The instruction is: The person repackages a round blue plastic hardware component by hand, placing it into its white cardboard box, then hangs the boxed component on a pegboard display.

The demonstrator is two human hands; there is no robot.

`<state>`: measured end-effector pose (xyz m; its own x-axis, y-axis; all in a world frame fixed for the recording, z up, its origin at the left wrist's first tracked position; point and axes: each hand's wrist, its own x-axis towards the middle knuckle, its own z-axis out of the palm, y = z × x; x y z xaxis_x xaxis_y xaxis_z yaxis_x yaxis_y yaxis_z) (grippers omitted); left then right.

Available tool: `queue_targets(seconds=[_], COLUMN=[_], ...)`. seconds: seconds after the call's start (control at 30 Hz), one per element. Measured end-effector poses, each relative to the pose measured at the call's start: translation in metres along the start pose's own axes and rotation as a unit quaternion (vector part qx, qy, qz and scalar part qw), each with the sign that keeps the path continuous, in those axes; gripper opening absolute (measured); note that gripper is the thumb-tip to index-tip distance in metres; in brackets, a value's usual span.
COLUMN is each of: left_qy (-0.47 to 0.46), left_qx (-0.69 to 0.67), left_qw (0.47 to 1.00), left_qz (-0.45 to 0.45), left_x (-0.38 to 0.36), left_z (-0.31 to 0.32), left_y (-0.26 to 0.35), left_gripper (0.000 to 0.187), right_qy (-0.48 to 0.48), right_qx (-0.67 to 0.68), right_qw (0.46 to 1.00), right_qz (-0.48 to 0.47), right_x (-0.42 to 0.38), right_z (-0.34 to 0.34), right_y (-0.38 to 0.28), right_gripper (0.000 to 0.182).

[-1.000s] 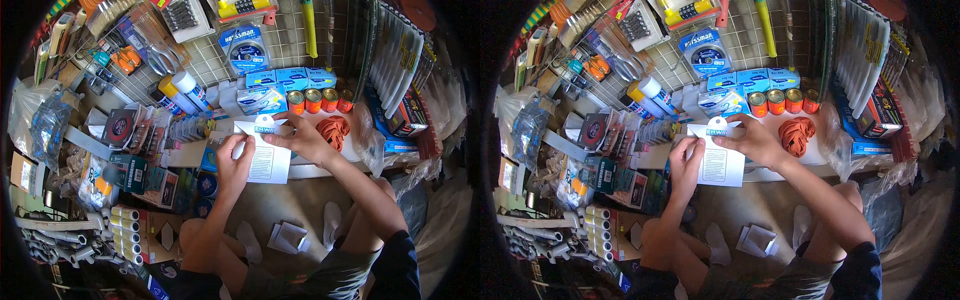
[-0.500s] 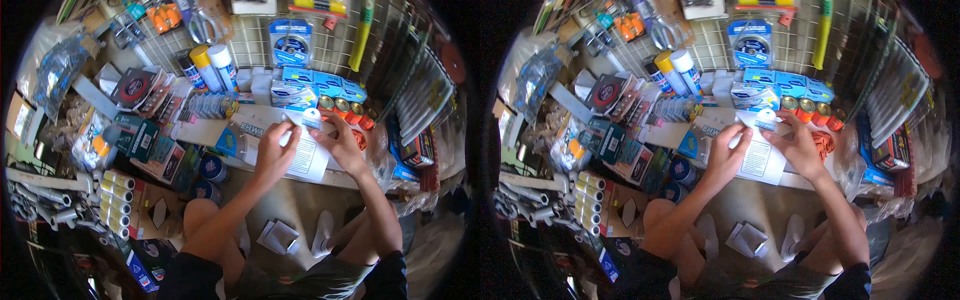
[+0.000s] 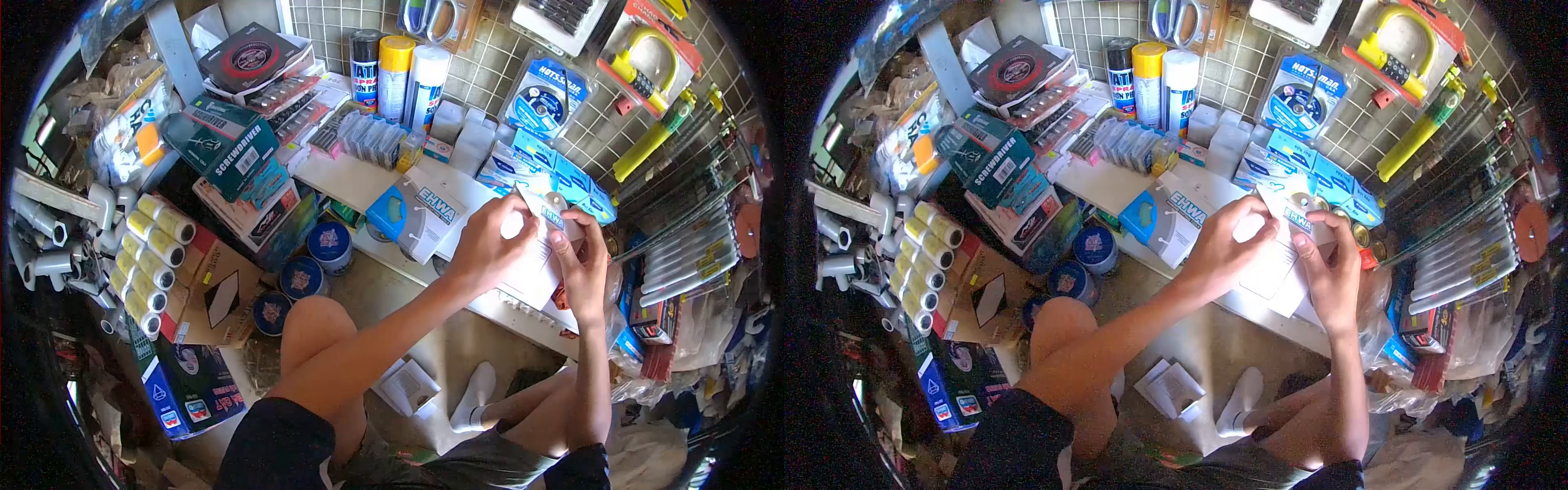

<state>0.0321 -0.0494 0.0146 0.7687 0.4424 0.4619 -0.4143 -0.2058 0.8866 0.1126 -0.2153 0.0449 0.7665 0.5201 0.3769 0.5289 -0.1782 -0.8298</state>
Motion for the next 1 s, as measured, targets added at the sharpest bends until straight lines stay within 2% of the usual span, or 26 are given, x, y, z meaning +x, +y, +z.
queue_targets(seconds=[0.1,0.17,0.2,0.27,0.33,0.37,0.4,0.47,0.5,0.53,0.57,0.67,0.7,0.83,0.93,1.0], left_qy=[-0.016,-0.012,-0.011,-0.052,-0.052,-0.077,-0.088,-0.136,-0.132,-0.127,-0.120,-0.211,-0.253,-0.249,-0.248,-0.235], left_qx=[-0.006,-0.005,-0.004,0.046,-0.116,-0.114,-0.068,0.115,0.271,0.418,0.551,0.644,0.646,0.576,0.609,0.575], left_qw=[1.000,0.999,0.998,0.995,0.982,0.979,0.982,0.977,0.952,0.899,0.819,0.719,0.696,0.755,0.740,0.771], left_qz=[-0.001,0.037,0.055,-0.075,-0.138,-0.150,-0.151,-0.122,-0.051,0.026,0.105,-0.152,-0.183,-0.189,-0.142,-0.143], left_x=[0.004,0.007,0.007,0.005,0.013,0.017,0.021,0.033,0.031,0.027,0.024,0.014,0.016,0.015,0.013,0.019], left_z=[-0.001,0.000,-0.001,-0.008,-0.006,-0.012,-0.019,-0.040,-0.055,-0.071,-0.080,-0.081,-0.085,-0.105,-0.101,-0.102], left_y=[-0.004,-0.009,-0.011,-0.002,-0.001,0.000,0.001,0.005,-0.004,-0.023,-0.032,-0.018,-0.018,-0.044,-0.043,-0.039], left_gripper=[0.019,0.020,0.021,0.032,0.048,0.050,0.047,0.049,0.054,0.060,0.066,0.092,0.104,0.096,0.095,0.091], right_qy=[0.002,0.001,-0.002,-0.007,0.008,0.012,0.016,0.041,0.046,0.053,0.019,0.036,0.015,0.028,0.059,0.051], right_qx=[0.017,-0.024,-0.003,0.044,0.116,0.180,0.243,0.299,0.328,0.358,0.406,0.417,0.434,0.437,0.432,0.454], right_qw=[1.000,0.999,1.000,0.999,0.988,0.976,0.959,0.934,0.921,0.908,0.887,0.881,0.876,0.875,0.871,0.862], right_qz=[-0.007,-0.031,-0.019,0.009,0.097,0.123,0.147,0.192,0.203,0.214,0.218,0.221,0.212,0.205,0.229,0.218], right_x=[0.003,0.005,0.005,0.003,0.007,0.008,0.010,0.011,0.012,0.011,0.011,0.011,0.010,0.009,0.002,-0.001], right_z=[0.000,-0.003,-0.005,-0.008,-0.019,-0.025,-0.032,-0.045,-0.048,-0.052,-0.056,-0.063,-0.066,-0.064,-0.060,-0.061], right_y=[0.001,0.004,0.002,-0.002,0.001,0.004,0.009,0.015,0.015,0.015,0.018,0.020,0.022,0.019,0.001,-0.001], right_gripper=[0.034,0.034,0.034,0.034,0.030,0.031,0.031,0.036,0.038,0.041,0.045,0.050,0.049,0.046,0.047,0.045])
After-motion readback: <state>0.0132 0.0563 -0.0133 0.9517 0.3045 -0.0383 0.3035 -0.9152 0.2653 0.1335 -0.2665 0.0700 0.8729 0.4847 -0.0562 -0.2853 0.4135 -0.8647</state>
